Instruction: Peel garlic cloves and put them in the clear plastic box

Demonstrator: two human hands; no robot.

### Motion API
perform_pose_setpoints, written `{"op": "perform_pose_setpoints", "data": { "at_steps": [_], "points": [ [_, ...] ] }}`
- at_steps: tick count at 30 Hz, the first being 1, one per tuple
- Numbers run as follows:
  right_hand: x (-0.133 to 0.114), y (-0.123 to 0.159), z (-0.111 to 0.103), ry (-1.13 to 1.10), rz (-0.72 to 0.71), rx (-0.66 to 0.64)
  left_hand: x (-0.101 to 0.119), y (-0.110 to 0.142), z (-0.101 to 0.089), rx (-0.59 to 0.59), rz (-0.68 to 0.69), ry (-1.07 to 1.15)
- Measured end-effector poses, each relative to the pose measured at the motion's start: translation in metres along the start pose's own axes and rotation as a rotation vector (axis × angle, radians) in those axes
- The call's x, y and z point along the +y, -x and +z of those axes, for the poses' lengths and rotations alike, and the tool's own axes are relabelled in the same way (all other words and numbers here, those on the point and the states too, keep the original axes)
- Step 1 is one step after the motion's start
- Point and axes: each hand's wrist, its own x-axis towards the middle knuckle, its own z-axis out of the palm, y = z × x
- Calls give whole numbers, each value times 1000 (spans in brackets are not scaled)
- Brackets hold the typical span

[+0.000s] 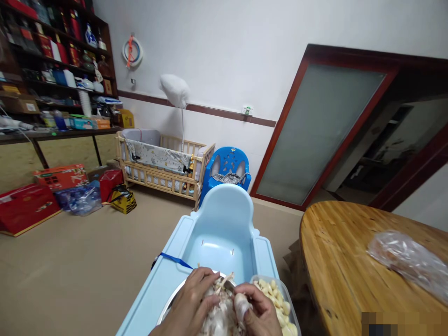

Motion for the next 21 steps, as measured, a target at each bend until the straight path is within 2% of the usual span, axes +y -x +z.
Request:
{"op": "perform_pose_setpoints", "data": {
  "at_steps": [3, 6, 8, 11, 15, 18, 21],
  "points": [
    [-5, -2, -1, 44, -56, -58, -1, 1, 2, 42, 2, -39],
    [-7, -2, 2, 107, -166, -131, -3, 0, 7, -18, 19, -162],
    [-4, 0, 6, 180, -226, -128, -4, -2, 9, -71, 70, -202],
    [3, 2, 12, 399, -263, -116, 0, -6, 10, -114, 138, -213],
    [8, 3, 14, 699, -236, -278, 12, -10, 3, -139, 128, -178],
    [9, 3, 14, 770, -257, -206, 13, -8, 1, -140, 124, -186],
    [12, 3, 14, 741, -304, -135, 3, -4, 5, -114, 115, -206]
  ]
}}
